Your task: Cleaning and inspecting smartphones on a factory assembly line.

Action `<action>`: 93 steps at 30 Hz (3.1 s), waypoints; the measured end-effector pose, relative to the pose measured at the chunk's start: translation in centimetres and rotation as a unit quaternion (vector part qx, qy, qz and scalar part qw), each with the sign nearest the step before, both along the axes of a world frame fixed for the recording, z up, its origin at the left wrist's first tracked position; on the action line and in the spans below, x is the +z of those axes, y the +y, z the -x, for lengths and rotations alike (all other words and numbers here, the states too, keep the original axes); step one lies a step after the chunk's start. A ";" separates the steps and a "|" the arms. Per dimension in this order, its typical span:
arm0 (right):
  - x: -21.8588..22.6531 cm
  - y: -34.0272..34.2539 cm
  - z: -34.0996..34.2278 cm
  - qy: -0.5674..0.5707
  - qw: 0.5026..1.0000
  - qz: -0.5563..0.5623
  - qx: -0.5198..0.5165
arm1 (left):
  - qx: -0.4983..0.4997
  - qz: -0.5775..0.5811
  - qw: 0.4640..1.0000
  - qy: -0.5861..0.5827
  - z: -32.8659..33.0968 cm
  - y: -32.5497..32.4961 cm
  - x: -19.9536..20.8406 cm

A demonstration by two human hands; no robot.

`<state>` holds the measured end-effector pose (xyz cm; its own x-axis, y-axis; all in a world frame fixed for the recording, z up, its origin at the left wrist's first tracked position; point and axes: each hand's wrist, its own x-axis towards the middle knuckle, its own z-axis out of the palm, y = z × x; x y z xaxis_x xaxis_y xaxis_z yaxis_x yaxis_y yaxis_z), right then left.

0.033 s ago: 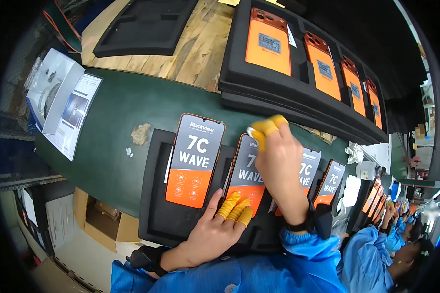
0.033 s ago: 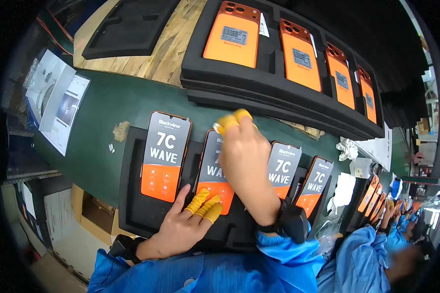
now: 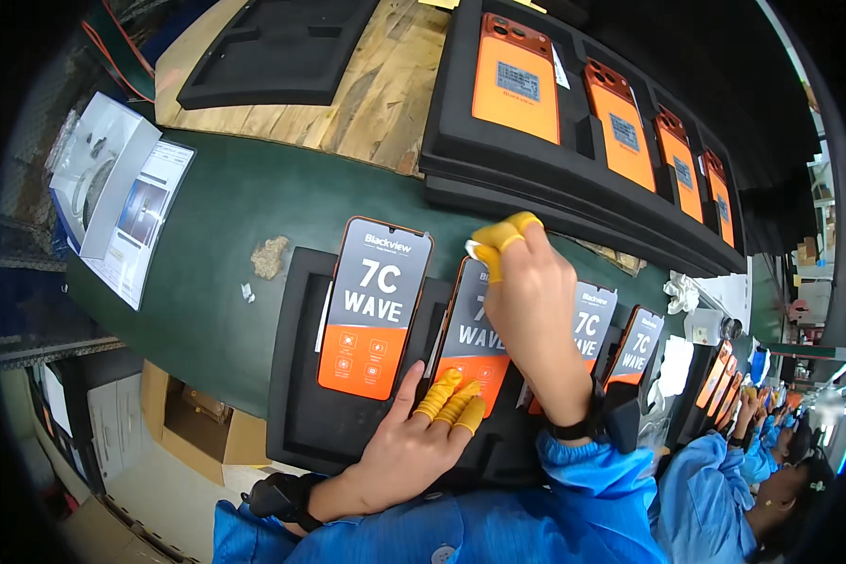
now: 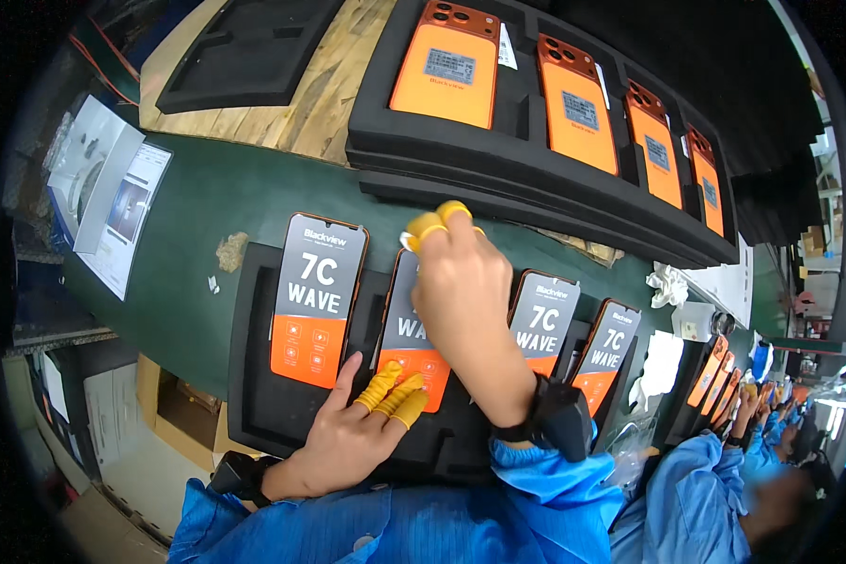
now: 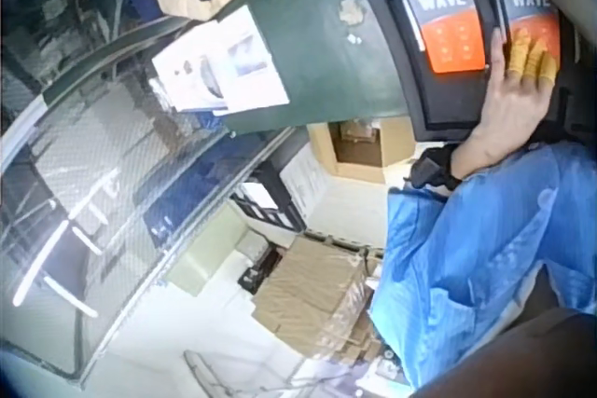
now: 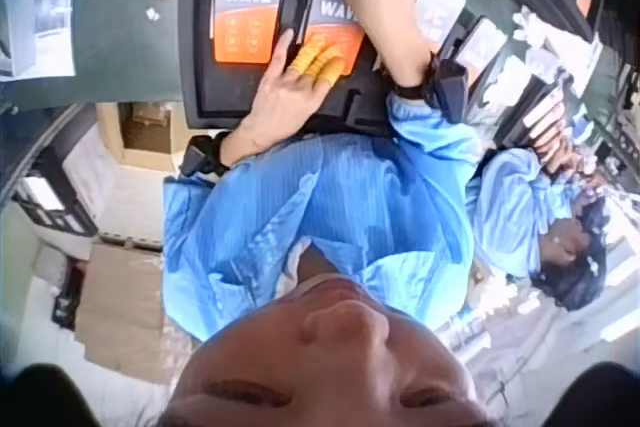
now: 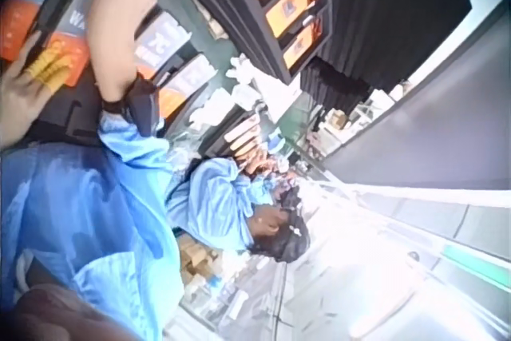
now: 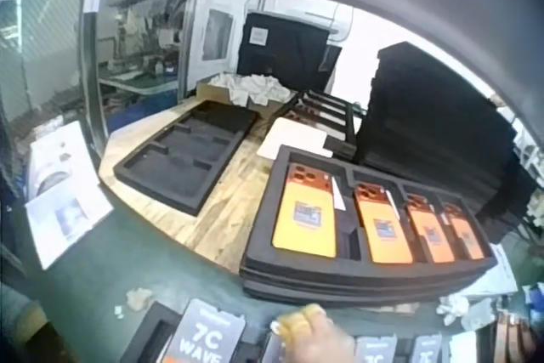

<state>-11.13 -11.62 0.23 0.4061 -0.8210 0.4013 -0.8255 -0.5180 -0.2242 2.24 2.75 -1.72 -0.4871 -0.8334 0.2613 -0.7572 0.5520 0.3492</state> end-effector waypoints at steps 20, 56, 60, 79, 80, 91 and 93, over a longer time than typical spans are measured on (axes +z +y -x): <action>0.0 1.1 -0.1 -0.023 0.997 -0.030 0.060 | 0.041 -0.036 0.997 0.061 0.1 0.4 -1.1; -2.6 7.5 4.5 -0.080 0.995 -0.056 0.026 | 0.030 -0.014 0.997 0.073 -2.2 -0.3 0.1; -2.9 12.4 5.0 -0.086 0.991 -0.076 0.063 | 0.034 -0.018 0.994 0.100 -1.9 -0.1 -0.4; -1.6 3.5 -4.3 -0.062 0.989 -0.031 0.128 | 0.154 -0.034 0.984 0.080 -6.7 3.3 -0.8; -1.4 2.4 -4.8 -0.055 0.993 -0.019 0.106 | 0.162 -0.032 0.983 0.084 -6.6 3.3 -0.8; 0.1 -0.5 -6.3 -0.020 0.995 -0.030 0.091 | 0.183 -0.040 0.973 0.138 -6.6 3.2 -1.2; 0.3 -1.0 -7.1 -0.014 0.995 -0.028 0.096 | 0.182 -0.044 0.972 0.140 -6.6 2.9 -1.0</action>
<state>-4.00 -12.63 0.51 0.5479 -0.7499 0.3707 -0.7052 -0.6525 -0.2775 8.82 5.67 -2.68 -0.0756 -0.9622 0.2617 -0.7651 0.2242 0.6036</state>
